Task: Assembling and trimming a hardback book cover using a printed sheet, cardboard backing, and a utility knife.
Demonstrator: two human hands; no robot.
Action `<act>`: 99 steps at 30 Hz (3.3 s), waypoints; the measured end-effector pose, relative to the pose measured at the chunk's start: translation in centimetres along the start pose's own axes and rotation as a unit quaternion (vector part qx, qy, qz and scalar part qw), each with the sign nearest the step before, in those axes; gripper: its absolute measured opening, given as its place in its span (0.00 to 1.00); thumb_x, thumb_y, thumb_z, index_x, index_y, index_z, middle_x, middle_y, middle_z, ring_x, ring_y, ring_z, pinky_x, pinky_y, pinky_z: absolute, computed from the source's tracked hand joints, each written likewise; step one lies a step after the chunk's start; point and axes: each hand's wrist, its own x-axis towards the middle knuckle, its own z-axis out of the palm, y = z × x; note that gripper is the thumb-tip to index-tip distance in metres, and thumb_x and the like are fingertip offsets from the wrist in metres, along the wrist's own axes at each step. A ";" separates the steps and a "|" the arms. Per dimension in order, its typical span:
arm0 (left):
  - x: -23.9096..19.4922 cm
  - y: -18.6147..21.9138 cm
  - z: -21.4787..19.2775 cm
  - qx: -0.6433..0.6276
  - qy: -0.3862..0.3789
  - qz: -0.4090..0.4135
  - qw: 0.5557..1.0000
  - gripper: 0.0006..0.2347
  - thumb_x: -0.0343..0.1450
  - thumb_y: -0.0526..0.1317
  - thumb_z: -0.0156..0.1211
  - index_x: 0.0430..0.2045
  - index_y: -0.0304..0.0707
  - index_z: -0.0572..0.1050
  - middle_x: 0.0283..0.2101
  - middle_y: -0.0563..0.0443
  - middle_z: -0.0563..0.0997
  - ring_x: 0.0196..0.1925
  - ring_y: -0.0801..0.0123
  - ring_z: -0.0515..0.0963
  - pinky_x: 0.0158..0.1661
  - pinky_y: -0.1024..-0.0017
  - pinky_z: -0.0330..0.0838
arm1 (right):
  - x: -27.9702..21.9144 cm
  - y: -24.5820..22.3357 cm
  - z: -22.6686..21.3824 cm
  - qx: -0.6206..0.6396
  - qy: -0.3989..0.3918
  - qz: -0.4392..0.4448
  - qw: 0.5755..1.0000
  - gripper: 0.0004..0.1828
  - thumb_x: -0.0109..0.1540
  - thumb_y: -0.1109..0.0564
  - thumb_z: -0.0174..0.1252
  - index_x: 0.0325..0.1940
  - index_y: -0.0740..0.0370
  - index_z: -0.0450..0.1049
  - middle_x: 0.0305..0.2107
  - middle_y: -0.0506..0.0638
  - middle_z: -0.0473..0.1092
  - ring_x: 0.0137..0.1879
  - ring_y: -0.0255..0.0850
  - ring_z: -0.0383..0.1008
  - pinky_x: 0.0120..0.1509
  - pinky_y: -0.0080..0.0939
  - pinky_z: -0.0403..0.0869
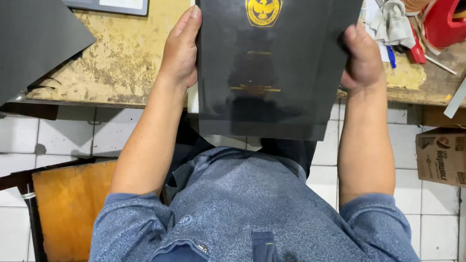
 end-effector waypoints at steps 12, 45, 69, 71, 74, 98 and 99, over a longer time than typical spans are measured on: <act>-0.2 -4.6 -2.5 -0.003 -0.006 0.071 0.997 0.19 0.80 0.45 0.55 0.61 0.32 0.69 0.53 0.37 0.81 0.53 0.60 0.82 0.58 0.58 0.79 | -2.7 2.8 1.2 -0.145 0.129 -0.066 0.979 0.18 0.64 0.60 0.65 0.58 0.59 0.71 0.50 0.55 0.77 0.56 0.46 0.81 0.64 0.51 0.80; -4.5 -4.2 -1.0 -0.019 -0.035 0.097 0.994 0.13 0.79 0.42 0.51 0.54 0.36 0.74 0.41 0.40 0.84 0.39 0.67 0.85 0.39 0.68 0.85 | -4.5 6.4 -2.2 -0.036 0.153 -0.087 0.984 0.14 0.61 0.69 0.61 0.51 0.65 0.75 0.44 0.64 0.78 0.51 0.56 0.82 0.56 0.58 0.82; -4.4 -4.8 -1.1 -0.024 -0.022 0.080 0.996 0.13 0.78 0.43 0.51 0.54 0.37 0.73 0.40 0.41 0.84 0.38 0.67 0.85 0.40 0.68 0.85 | -4.6 7.4 -3.2 -0.026 0.163 -0.073 0.983 0.16 0.61 0.70 0.60 0.53 0.66 0.75 0.44 0.65 0.78 0.50 0.57 0.83 0.54 0.59 0.82; -4.6 -4.9 -1.0 -0.025 -0.020 0.078 0.996 0.13 0.78 0.43 0.52 0.54 0.37 0.74 0.40 0.41 0.84 0.38 0.67 0.85 0.39 0.68 0.85 | -4.6 7.2 -2.7 -0.024 0.162 -0.071 0.984 0.15 0.61 0.70 0.60 0.53 0.66 0.75 0.44 0.65 0.78 0.50 0.57 0.83 0.54 0.59 0.82; -4.0 -6.4 -2.3 -0.020 -0.017 0.079 0.997 0.13 0.78 0.42 0.52 0.54 0.37 0.74 0.40 0.41 0.84 0.38 0.68 0.85 0.39 0.68 0.85 | -4.5 7.0 -2.2 -0.019 0.162 -0.064 0.985 0.15 0.61 0.69 0.60 0.53 0.65 0.75 0.44 0.64 0.78 0.50 0.57 0.82 0.54 0.59 0.82; -4.4 -6.5 -2.2 -0.047 -0.026 0.049 0.997 0.15 0.79 0.40 0.52 0.58 0.35 0.73 0.46 0.36 0.84 0.44 0.62 0.86 0.45 0.62 0.84 | -4.8 7.5 -2.8 -0.024 0.162 -0.055 0.985 0.15 0.61 0.69 0.60 0.52 0.65 0.76 0.44 0.64 0.78 0.51 0.57 0.82 0.57 0.59 0.81; -4.4 -6.7 -2.2 -0.051 -0.025 0.053 0.997 0.15 0.78 0.40 0.52 0.58 0.34 0.73 0.47 0.35 0.84 0.44 0.61 0.86 0.45 0.61 0.84 | -4.8 7.4 -2.5 -0.024 0.165 -0.053 0.985 0.16 0.61 0.69 0.60 0.53 0.65 0.76 0.45 0.64 0.78 0.52 0.57 0.82 0.58 0.59 0.81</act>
